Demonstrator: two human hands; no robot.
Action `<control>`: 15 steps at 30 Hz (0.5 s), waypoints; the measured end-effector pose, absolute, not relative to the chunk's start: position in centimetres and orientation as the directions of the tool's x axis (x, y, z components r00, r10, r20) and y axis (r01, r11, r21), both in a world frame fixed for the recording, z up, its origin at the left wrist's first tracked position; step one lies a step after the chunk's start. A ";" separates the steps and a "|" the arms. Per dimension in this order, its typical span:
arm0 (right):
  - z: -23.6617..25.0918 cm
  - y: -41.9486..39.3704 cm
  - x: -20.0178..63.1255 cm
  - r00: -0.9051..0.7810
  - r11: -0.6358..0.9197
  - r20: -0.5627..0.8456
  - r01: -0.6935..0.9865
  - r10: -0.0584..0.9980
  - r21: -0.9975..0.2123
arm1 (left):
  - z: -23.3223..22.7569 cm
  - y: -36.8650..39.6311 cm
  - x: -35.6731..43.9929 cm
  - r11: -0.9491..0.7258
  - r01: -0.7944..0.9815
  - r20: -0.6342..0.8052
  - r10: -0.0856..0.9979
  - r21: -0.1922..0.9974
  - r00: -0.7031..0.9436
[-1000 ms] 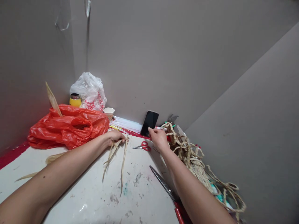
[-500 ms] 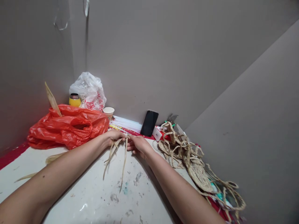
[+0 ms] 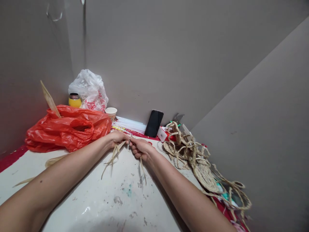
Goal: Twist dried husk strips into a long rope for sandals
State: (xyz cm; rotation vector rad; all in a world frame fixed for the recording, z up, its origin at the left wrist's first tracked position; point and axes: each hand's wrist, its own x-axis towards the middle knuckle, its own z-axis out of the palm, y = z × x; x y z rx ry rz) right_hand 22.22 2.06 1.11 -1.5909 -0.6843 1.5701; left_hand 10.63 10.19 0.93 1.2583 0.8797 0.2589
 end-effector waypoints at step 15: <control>0.3 2.1 21.9 0.260 -0.540 -0.531 -0.044 0.806 -0.841 | 2.6 10.1 9.5 -0.282 0.560 -0.248 0.682 0.779 0.688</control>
